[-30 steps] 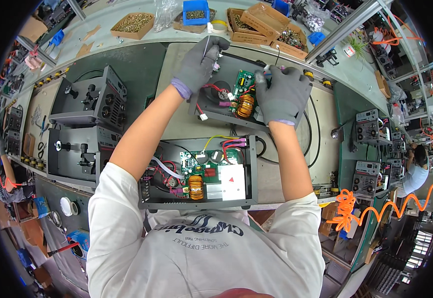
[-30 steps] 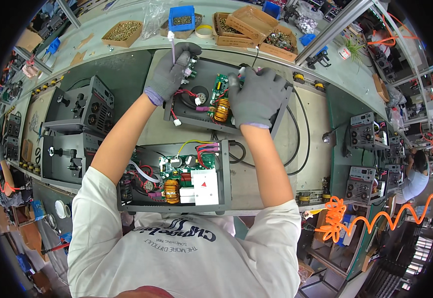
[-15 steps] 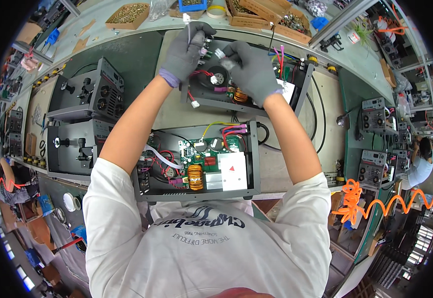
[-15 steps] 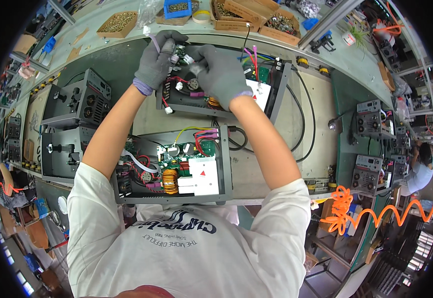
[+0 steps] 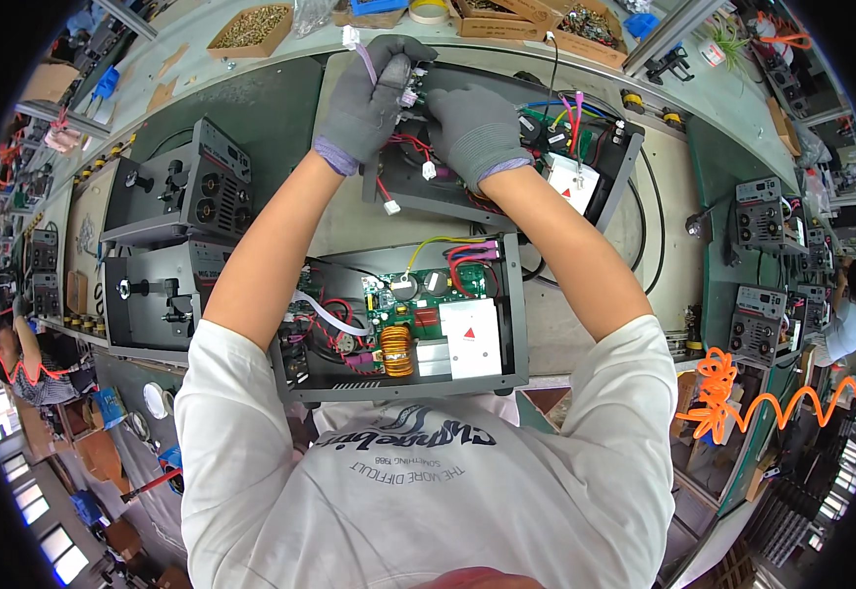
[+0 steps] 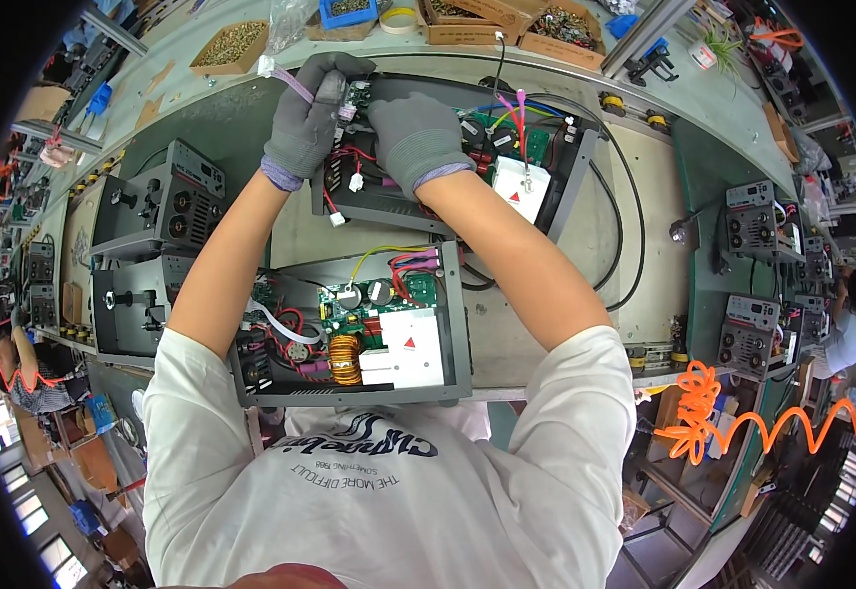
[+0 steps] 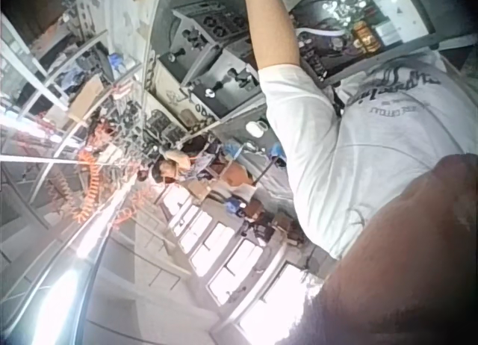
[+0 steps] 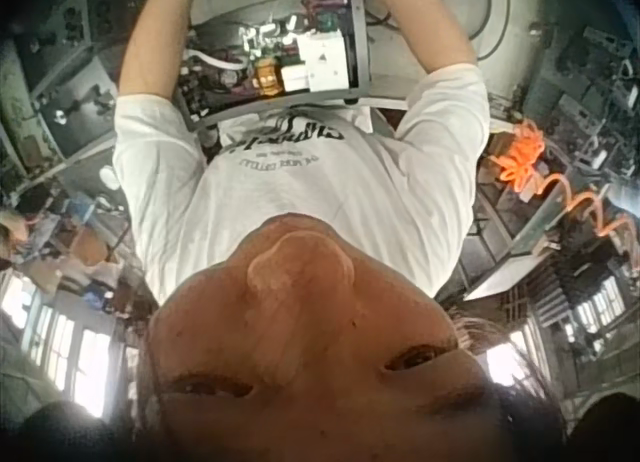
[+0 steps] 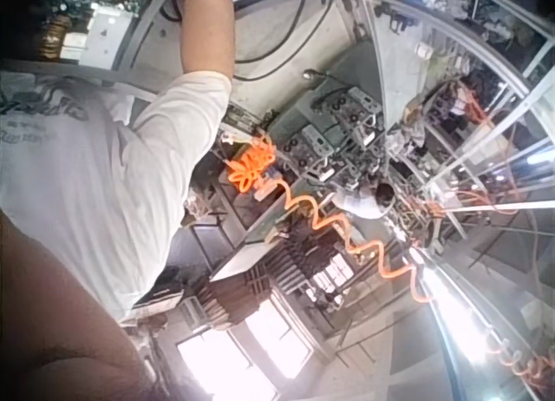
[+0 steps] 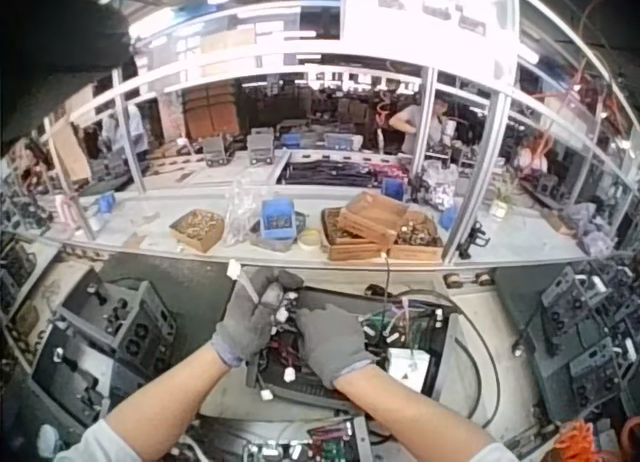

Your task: The person assembles an electronic device by connecting wires to a circuit board and securing a metal casing. They use a screwdriver to fasten screws into the casing and handle various internal components, including a transformer and power supply unit. The task involves precise hand movements to route cables and tighten fasteners within the device's chassis.

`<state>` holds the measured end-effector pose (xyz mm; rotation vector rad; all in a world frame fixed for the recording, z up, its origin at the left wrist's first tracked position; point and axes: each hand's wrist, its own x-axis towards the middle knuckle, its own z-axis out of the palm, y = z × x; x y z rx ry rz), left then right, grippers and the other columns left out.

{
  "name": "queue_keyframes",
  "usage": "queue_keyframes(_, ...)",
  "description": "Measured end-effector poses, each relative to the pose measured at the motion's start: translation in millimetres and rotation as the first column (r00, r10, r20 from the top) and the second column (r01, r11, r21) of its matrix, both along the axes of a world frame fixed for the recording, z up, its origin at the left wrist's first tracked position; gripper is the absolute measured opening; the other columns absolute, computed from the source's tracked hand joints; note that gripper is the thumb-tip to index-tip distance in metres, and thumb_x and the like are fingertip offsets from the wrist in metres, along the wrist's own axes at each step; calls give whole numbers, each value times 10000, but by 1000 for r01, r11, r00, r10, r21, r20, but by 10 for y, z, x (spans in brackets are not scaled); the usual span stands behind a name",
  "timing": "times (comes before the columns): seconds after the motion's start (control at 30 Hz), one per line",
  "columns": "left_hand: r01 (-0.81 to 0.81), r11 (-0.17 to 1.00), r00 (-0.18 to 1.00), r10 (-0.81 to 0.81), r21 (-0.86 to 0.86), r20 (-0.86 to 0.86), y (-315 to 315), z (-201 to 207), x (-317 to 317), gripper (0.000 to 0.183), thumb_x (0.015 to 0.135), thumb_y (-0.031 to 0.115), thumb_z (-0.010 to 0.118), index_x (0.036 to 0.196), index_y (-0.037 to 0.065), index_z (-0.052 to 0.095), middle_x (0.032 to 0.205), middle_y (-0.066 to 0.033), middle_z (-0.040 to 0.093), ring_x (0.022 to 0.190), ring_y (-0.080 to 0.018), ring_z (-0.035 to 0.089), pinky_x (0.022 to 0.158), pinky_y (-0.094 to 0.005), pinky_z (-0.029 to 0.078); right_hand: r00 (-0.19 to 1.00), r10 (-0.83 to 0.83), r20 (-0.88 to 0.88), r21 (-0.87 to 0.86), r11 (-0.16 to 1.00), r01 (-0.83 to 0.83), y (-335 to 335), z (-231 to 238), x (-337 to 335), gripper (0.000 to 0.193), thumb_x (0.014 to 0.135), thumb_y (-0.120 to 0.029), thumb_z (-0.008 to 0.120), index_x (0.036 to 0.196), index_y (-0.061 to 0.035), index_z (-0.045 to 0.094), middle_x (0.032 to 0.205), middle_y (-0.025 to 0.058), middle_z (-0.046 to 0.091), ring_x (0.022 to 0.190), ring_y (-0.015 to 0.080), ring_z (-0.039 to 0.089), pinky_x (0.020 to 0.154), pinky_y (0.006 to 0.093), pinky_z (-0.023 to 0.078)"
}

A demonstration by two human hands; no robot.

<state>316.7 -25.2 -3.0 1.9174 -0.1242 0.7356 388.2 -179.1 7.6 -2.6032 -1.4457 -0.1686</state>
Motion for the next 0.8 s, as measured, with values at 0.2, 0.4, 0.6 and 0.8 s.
queue_keyframes(0.2, 6, 1000, 1000, -6, 5, -28, -72, 64, -10, 319, 1090, 242, 413, 1196, -4, 585, 1170, -119, 682, 1120, -184, 623, 1006, -328, 466, 1000, 16, 18, 126, 992, -18, -75, -94, 42, 231, 826, -297, 699, 931, -95, 664, 843, 139, 677, 887, 325, 671, 770, 461, 532)
queue_keyframes(0.4, 9, 1000, 1000, -9, -5, -27, -67, 52, -12, 324, 1085, 248, 422, 1198, -4, 591, 1177, -116, 682, 1117, -187, 621, 1007, -333, 466, 998, 50, 33, 103, 993, -53, -52, -102, 81, 245, 841, -310, 687, 942, -88, 666, 821, 143, 683, 840, 349, 676, 753, 479, 529)
queue_keyframes(0.6, 15, 999, 999, -17, -37, -44, -78, 43, -14, 318, 1079, 248, 431, 1194, -1, 592, 1182, -112, 679, 1116, -186, 619, 1005, -333, 467, 1000, 24, 9, -27, 999, -24, -35, -64, 10, 163, 883, -219, 624, 954, -109, 720, 858, 148, 726, 857, 332, 720, 747, 465, 564)
queue_keyframes(0.8, 17, 1000, 1000, -17, -11, -22, -134, 62, 10, 309, 1075, 244, 439, 1186, 5, 599, 1143, -105, 680, 1087, -176, 618, 986, -330, 474, 974, 151, 167, -63, 988, -143, 6, -139, 35, 152, 882, -170, 604, 927, -135, 745, 836, 126, 731, 838, 313, 723, 701, 451, 568)
